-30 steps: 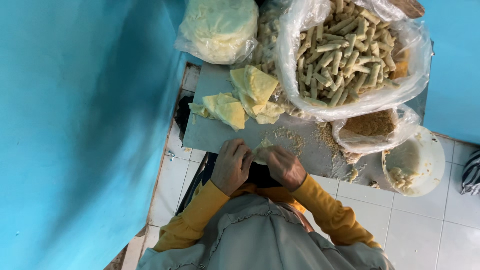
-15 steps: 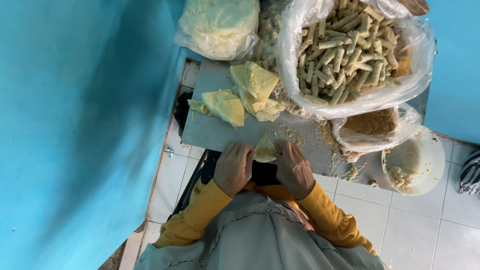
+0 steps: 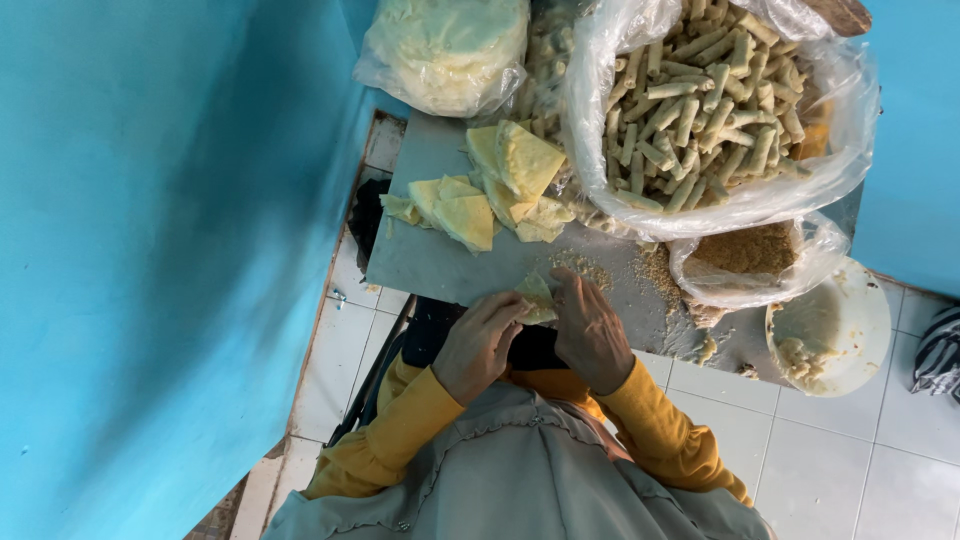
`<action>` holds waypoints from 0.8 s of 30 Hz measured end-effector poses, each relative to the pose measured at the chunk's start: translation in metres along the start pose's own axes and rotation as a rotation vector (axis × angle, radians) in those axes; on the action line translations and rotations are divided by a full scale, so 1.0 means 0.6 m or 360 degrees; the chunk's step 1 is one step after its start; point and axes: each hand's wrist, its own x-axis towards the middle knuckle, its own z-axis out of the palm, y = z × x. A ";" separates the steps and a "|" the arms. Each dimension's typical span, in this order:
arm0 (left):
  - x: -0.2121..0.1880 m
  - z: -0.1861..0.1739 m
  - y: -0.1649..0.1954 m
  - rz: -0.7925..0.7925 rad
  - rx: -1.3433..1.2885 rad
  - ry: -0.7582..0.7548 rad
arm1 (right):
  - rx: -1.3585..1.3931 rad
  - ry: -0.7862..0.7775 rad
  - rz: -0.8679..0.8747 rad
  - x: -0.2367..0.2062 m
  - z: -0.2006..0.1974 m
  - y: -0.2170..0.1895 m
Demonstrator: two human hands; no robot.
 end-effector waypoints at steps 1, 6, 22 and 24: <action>0.000 -0.001 -0.002 0.0036 0.0057 -0.0034 | -0.0040 -0.0033 0.0034 0.001 0.001 0.000; -0.003 0.006 -0.012 0.0199 0.0397 -0.0150 | 0.0023 0.0026 -0.0169 0.000 -0.003 0.000; 0.018 0.008 -0.031 0.0268 0.0497 -0.0065 | 0.0095 -0.0089 -0.0317 -0.005 -0.009 -0.003; 0.026 0.007 -0.027 0.0150 0.0416 -0.0078 | 0.0122 -0.0084 -0.0233 0.010 -0.007 -0.002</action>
